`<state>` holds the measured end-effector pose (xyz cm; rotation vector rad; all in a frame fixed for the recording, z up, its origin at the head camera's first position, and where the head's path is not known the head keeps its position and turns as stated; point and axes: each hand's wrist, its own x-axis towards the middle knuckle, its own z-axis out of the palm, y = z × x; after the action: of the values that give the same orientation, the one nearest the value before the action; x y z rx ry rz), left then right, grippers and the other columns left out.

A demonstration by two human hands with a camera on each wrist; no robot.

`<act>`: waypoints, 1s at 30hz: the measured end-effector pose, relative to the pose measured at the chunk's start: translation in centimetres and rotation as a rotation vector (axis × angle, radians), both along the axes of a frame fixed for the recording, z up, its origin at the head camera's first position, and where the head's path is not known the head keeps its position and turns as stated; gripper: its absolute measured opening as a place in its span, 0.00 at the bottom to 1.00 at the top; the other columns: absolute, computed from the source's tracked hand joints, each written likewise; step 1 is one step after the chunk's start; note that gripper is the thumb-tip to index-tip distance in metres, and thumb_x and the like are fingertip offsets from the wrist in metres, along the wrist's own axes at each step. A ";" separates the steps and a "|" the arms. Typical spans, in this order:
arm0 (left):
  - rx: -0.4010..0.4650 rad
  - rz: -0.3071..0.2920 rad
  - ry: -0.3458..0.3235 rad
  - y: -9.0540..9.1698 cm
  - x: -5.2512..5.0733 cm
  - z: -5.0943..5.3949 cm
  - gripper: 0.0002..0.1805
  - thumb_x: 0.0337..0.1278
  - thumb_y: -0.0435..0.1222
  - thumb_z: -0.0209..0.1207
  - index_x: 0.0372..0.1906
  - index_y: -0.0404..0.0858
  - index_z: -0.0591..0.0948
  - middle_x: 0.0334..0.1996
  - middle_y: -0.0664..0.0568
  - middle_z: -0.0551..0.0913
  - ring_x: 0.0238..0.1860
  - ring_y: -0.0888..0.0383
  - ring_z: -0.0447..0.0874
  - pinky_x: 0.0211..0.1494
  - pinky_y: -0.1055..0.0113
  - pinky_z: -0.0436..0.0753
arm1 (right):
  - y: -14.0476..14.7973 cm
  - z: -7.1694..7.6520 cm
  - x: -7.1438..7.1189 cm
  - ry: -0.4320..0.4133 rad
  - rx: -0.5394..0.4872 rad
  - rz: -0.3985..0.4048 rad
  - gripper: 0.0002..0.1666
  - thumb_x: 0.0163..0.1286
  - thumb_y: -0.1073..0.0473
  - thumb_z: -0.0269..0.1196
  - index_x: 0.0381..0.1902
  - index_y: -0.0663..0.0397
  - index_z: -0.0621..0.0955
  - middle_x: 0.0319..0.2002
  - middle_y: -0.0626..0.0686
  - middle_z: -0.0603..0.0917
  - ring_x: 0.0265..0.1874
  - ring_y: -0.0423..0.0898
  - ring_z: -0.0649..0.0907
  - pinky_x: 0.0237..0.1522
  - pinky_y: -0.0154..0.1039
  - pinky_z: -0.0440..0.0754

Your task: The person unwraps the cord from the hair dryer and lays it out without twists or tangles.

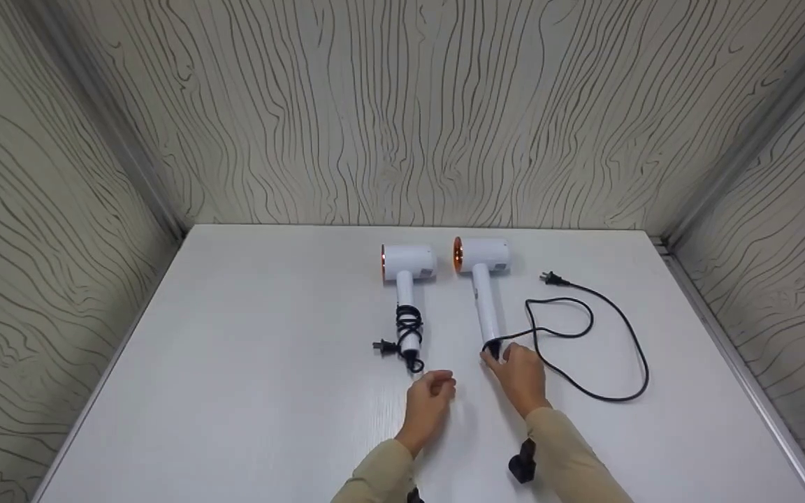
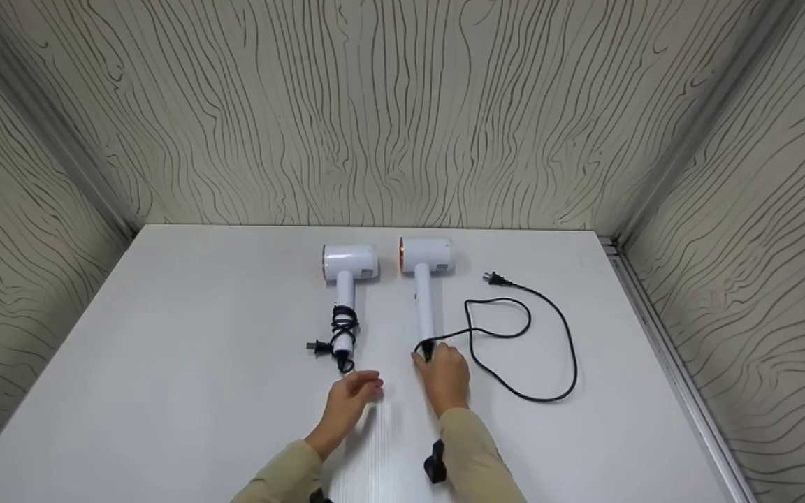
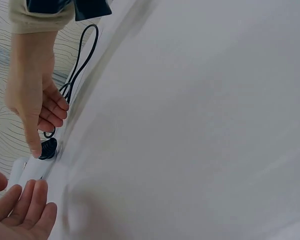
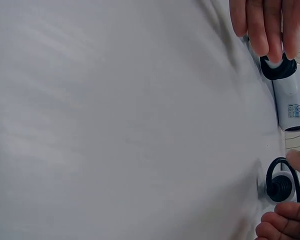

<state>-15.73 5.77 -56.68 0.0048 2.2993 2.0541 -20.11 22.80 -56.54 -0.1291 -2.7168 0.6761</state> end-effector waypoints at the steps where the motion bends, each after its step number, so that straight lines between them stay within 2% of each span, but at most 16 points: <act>1: -0.003 -0.001 -0.003 0.0 0.0 0.0 0.14 0.59 0.30 0.56 0.46 0.24 0.80 0.40 0.36 0.86 0.39 0.52 0.87 0.40 0.77 0.81 | -0.1 0.0 0.0 -0.010 0.001 -0.005 0.23 0.54 0.51 0.72 0.19 0.66 0.77 0.19 0.59 0.80 0.19 0.48 0.76 0.22 0.42 0.73; 7: -0.035 0.013 -0.018 -0.1 -0.2 0.1 0.14 0.59 0.30 0.55 0.46 0.25 0.80 0.40 0.38 0.87 0.40 0.54 0.86 0.41 0.76 0.81 | -0.7 0.0 0.0 -0.079 0.002 -0.037 0.25 0.52 0.49 0.73 0.21 0.66 0.76 0.21 0.60 0.80 0.21 0.51 0.78 0.24 0.45 0.74; 12: -0.018 0.030 -0.014 -0.1 -0.3 0.2 0.14 0.58 0.29 0.56 0.46 0.24 0.80 0.40 0.37 0.87 0.39 0.53 0.86 0.41 0.76 0.82 | -1.1 -0.2 -0.2 -0.113 -0.016 -0.061 0.26 0.51 0.50 0.74 0.26 0.70 0.78 0.25 0.63 0.82 0.25 0.55 0.82 0.29 0.50 0.79; 17: 0.000 0.033 -0.013 -0.2 -0.1 0.2 0.14 0.59 0.29 0.55 0.46 0.24 0.80 0.40 0.37 0.86 0.40 0.51 0.87 0.42 0.74 0.83 | -1.2 -0.2 -0.4 -0.157 -0.042 -0.083 0.25 0.53 0.52 0.73 0.30 0.72 0.79 0.27 0.66 0.83 0.28 0.57 0.84 0.31 0.50 0.80; 20: -0.004 0.027 -0.018 -0.2 -0.1 0.2 0.14 0.59 0.30 0.55 0.46 0.25 0.80 0.41 0.37 0.86 0.41 0.51 0.87 0.43 0.73 0.83 | -1.1 -0.1 -0.5 -0.159 -0.061 -0.091 0.22 0.54 0.54 0.71 0.27 0.71 0.79 0.26 0.66 0.84 0.26 0.55 0.84 0.29 0.49 0.80; 25: -0.003 0.022 -0.019 -0.2 -0.1 0.0 0.13 0.59 0.29 0.56 0.46 0.25 0.80 0.40 0.37 0.86 0.40 0.52 0.87 0.42 0.76 0.81 | -1.0 0.4 -0.5 -0.201 -0.196 -0.104 0.17 0.55 0.57 0.69 0.20 0.68 0.80 0.22 0.62 0.84 0.21 0.48 0.78 0.23 0.39 0.74; 28: 0.014 0.023 -0.001 -0.1 -0.1 -0.1 0.13 0.58 0.28 0.55 0.45 0.23 0.80 0.39 0.36 0.87 0.39 0.51 0.87 0.39 0.77 0.81 | -0.6 0.9 -0.4 -0.280 -0.308 -0.118 0.16 0.57 0.58 0.66 0.24 0.70 0.83 0.25 0.63 0.86 0.23 0.48 0.80 0.24 0.35 0.75; 30: 0.025 0.024 0.005 0.0 -0.1 0.0 0.13 0.58 0.28 0.55 0.44 0.23 0.80 0.39 0.35 0.86 0.38 0.50 0.87 0.39 0.77 0.81 | -0.4 1.2 -0.5 -0.349 -0.424 -0.126 0.17 0.60 0.58 0.64 0.30 0.72 0.84 0.26 0.62 0.87 0.23 0.46 0.81 0.25 0.33 0.76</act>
<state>-15.83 5.74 -56.73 -0.0166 2.2873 2.0964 -20.57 22.44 -55.37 -0.5622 -2.8047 1.2858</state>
